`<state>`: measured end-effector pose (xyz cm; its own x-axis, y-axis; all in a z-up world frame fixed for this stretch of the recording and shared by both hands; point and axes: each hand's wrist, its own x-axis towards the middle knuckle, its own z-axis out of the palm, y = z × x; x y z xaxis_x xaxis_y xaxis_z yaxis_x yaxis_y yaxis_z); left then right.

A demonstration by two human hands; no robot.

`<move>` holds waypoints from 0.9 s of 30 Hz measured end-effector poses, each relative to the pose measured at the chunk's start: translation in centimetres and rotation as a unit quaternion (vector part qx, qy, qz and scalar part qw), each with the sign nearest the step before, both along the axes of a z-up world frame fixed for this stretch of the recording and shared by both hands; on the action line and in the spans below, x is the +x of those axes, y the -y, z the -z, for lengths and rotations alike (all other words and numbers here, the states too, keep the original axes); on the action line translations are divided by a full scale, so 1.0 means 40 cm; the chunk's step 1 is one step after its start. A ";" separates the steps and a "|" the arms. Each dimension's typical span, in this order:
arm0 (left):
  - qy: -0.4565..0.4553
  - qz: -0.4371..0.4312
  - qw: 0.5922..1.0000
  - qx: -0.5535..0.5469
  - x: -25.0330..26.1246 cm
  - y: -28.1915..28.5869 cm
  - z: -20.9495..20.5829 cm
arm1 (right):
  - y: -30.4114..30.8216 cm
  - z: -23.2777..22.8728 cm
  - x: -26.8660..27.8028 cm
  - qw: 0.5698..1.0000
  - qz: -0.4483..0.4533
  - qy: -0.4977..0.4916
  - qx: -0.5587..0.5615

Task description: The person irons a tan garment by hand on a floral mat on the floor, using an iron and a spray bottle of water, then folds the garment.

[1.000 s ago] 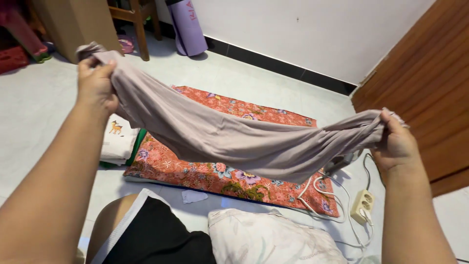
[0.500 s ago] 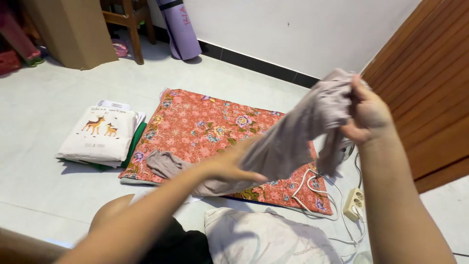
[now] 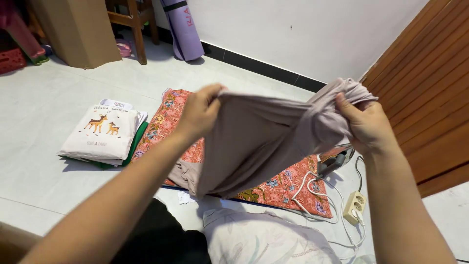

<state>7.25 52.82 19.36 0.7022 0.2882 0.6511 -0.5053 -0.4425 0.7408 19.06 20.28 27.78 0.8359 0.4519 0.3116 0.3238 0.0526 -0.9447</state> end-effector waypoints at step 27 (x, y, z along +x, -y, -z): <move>-0.037 0.065 0.978 0.196 0.034 0.065 -0.293 | -0.239 0.243 -0.168 0.929 -0.078 0.080 -0.353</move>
